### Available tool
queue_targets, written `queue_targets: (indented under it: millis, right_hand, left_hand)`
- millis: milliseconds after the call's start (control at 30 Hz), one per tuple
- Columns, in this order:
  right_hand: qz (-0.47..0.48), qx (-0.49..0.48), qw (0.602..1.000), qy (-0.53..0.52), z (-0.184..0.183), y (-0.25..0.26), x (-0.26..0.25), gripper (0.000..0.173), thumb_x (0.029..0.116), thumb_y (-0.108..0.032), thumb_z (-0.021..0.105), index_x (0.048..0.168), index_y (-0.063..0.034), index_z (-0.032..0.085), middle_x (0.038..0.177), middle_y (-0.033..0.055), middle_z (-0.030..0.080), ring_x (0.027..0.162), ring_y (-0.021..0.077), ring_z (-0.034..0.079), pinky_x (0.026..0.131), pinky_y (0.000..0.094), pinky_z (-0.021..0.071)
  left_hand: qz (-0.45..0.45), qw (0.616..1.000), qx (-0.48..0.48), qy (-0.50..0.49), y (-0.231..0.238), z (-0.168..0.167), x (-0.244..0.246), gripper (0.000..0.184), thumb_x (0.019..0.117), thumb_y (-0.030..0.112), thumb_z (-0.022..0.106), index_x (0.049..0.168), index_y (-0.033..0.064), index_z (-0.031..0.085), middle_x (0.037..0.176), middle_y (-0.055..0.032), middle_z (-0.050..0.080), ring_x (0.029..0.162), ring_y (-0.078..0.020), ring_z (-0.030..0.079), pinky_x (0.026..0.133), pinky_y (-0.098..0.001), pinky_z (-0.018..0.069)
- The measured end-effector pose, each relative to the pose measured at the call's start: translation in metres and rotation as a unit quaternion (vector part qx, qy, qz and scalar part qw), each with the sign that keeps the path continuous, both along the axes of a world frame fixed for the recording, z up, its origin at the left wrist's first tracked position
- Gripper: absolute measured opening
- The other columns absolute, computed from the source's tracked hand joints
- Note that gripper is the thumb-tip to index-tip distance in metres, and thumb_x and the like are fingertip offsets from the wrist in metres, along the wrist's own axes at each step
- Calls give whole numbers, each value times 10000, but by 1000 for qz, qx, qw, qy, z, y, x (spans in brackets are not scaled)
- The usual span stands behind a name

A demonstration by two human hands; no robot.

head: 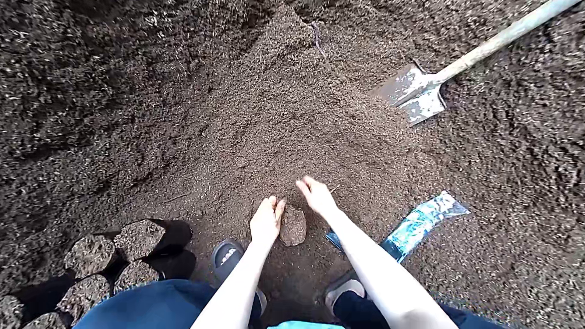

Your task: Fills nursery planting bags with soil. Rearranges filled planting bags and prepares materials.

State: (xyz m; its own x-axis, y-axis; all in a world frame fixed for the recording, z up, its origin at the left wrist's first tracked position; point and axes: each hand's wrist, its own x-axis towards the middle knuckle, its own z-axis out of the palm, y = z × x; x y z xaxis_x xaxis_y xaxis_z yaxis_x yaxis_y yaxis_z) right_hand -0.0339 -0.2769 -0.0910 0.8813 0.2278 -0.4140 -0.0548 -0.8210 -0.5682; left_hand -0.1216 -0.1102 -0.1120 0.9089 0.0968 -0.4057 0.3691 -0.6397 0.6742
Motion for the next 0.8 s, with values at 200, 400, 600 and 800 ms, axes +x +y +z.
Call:
queue_targets:
  millis: [200, 400, 600, 800]
  right_hand:
    - [101, 12, 992, -78, -58, 33, 122, 437, 1100, -234, 445, 1510, -92, 501, 1529, 173, 507, 1441, 371, 443, 1200, 536, 339]
    - [222, -48, 974, -13, -96, 69, 132, 751, 821, -436, 850, 1484, -279, 534, 1639, 194, 275, 1404, 525, 355, 958, 713, 465]
    - [78, 225, 966, 103, -82, 13, 89, 395, 918, -25, 701, 1301, -21, 604, 1330, 202, 610, 1196, 305, 612, 1002, 509, 515]
    - [-271, 491, 804, 196, -16, 5, 13, 493, 1063, -554, 410, 1331, -172, 569, 1140, 36, 670, 982, 156, 665, 823, 353, 575]
  left_hand:
    - [-74, 990, -111, -35, 8, -6, 1, 339, 1020, 326, 614, 1200, 58, 715, 1235, -164, 647, 1215, -289, 580, 1083, -427, 443]
    - [-151, 984, -28, -92, 6, 19, -22, 889, 735, 504, 882, 1517, 307, 510, 1657, -99, 347, 1491, -348, 362, 1182, -552, 346]
    - [-217, 947, 36, -233, -10, -33, -43, 769, 833, 691, 698, 1459, 257, 595, 1609, -23, 462, 1525, -362, 344, 1205, -719, 169]
    - [12, 977, -13, -213, -20, -22, -31, 437, 960, 442, 683, 1235, 104, 720, 1296, -146, 675, 1300, -379, 563, 1126, -602, 393]
